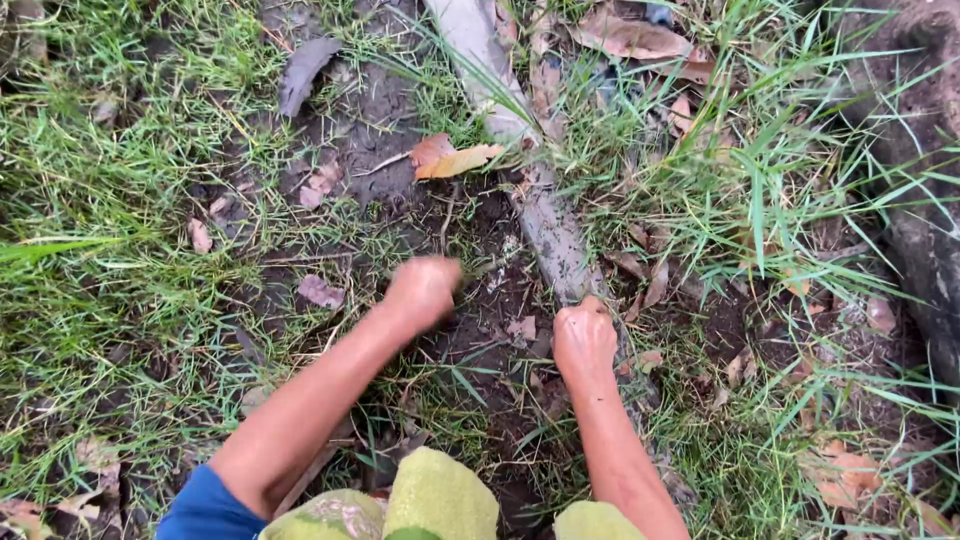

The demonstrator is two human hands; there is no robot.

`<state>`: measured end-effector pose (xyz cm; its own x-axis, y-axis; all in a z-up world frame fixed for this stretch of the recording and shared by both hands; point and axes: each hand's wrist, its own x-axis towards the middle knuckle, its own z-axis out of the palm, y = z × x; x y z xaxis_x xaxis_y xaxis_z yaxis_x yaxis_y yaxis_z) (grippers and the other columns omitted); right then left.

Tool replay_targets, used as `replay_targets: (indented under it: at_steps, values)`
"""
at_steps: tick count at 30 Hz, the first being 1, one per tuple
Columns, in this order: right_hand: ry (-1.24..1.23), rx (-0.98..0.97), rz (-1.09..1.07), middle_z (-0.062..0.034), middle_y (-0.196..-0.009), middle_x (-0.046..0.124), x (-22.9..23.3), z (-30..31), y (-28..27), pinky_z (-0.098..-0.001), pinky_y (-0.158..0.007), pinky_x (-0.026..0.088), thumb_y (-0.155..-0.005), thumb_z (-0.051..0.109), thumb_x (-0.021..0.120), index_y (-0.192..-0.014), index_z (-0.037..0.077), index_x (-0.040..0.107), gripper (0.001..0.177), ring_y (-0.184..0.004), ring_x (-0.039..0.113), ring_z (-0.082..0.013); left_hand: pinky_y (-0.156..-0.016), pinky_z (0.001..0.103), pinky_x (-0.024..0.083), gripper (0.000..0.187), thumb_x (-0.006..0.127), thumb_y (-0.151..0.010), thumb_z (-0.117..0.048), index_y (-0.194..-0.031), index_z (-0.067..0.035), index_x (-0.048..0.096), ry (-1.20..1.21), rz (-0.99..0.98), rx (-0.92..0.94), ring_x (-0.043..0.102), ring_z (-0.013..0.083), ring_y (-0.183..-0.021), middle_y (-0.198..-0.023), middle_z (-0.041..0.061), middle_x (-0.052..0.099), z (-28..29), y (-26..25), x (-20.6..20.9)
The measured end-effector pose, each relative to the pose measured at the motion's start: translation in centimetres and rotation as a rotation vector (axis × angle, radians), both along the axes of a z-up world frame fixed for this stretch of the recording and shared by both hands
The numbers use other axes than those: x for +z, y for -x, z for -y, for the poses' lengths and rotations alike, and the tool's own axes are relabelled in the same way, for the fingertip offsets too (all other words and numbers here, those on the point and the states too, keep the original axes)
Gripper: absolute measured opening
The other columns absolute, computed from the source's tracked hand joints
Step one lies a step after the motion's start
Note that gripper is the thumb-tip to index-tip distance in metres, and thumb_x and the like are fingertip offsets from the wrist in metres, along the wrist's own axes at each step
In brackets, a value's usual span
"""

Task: Removing weeds and grass from the soil by hand in an outdoor area.

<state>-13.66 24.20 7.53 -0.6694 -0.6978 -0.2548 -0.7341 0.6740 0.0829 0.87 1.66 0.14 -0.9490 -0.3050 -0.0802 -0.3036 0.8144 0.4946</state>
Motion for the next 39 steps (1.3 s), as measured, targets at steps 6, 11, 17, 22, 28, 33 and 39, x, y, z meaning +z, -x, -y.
replay_targets:
  at_steps: [6, 11, 17, 22, 28, 33, 39]
  values:
    - [0.014, 0.007, -0.004, -0.0296, -0.098, 0.066, -0.1, -0.3, 0.0, -0.0469, -0.062, 0.063, -0.072, 0.001, 0.075, -0.085, -0.010, 0.075, 0.017, -0.079, 0.074, -0.0426, -0.059, 0.042, 0.062, 0.043, 0.061, -0.073, 0.013, -0.113, -0.002, 0.072, 0.185, -0.175, 0.113, 0.072, 0.0345, -0.080, -0.104, 0.021, 0.065, 0.8, -0.9, 7.5]
    - [0.001, 0.032, -0.036, -0.0295, -0.097, 0.067, -0.9, -0.2, 0.2, -0.0443, -0.059, 0.064, -0.074, 0.001, 0.074, -0.085, -0.010, 0.075, 0.015, -0.078, 0.075, -0.0403, -0.049, 0.038, 0.060, 0.023, 0.068, -0.086, 0.001, -0.108, 0.005, 0.068, 0.466, 0.114, 0.328, 0.070, 0.0298, -0.071, -0.107, 0.025, 0.064, 5.3, -1.6, 4.0]
    - [-0.018, 0.019, -0.017, -0.0298, -0.099, 0.067, 0.3, -0.1, 0.1, -0.0447, -0.063, 0.064, -0.073, 0.002, 0.075, -0.084, -0.009, 0.075, 0.016, -0.079, 0.075, -0.0409, -0.057, 0.040, 0.062, 0.011, 0.061, -0.089, -0.004, -0.088, 0.004, 0.067, 0.431, 0.243, 0.352, 0.071, 0.0305, -0.074, -0.082, 0.018, 0.067, 6.3, -2.5, -0.6]
    - [-0.019, -0.005, -0.021, -0.0291, -0.099, 0.067, 0.3, 0.0, -0.1, -0.0457, -0.062, 0.064, -0.076, 0.002, 0.075, -0.086, -0.013, 0.072, 0.018, -0.080, 0.075, -0.0427, -0.048, 0.039, 0.057, 0.021, 0.043, -0.099, 0.006, -0.098, 0.008, 0.064, 0.012, 0.345, 0.156, 0.067, 0.0280, -0.059, -0.082, 0.022, 0.066, 2.3, -4.8, 1.8]
    - [-0.031, 0.029, -0.012, -0.0316, -0.102, 0.066, 0.6, 0.1, 0.1, -0.0471, -0.065, 0.064, -0.077, 0.001, 0.074, -0.087, -0.012, 0.073, 0.017, -0.081, 0.075, -0.0426, -0.037, 0.030, 0.056, 0.036, 0.052, -0.090, 0.014, -0.123, 0.018, 0.063, 0.476, -0.059, 0.223, 0.064, 0.0209, -0.054, -0.126, 0.040, 0.061, 6.3, -5.0, 4.5]
    - [-0.072, 0.018, 0.022, -0.0314, -0.102, 0.066, 0.7, 0.3, 0.0, -0.0457, -0.061, 0.065, -0.077, 0.001, 0.075, -0.088, -0.011, 0.074, 0.016, -0.081, 0.075, -0.0418, -0.078, 0.045, 0.063, 0.013, 0.062, -0.094, -0.007, -0.101, 0.002, 0.069, 0.493, 0.382, 0.293, 0.070, 0.0336, -0.099, -0.105, 0.017, 0.067, 7.6, -4.5, 2.3]
    - [-0.049, 0.013, 0.022, -0.0306, -0.101, 0.066, 1.4, 0.6, -0.1, -0.0470, -0.068, 0.064, -0.072, 0.008, 0.079, -0.088, -0.012, 0.074, 0.026, -0.084, 0.074, -0.0440, -0.074, 0.045, 0.064, 0.018, 0.057, -0.091, -0.007, -0.097, 0.005, 0.068, -0.133, 0.661, 0.360, 0.077, 0.0358, -0.086, -0.098, 0.026, 0.071, 5.8, -4.5, 4.8]
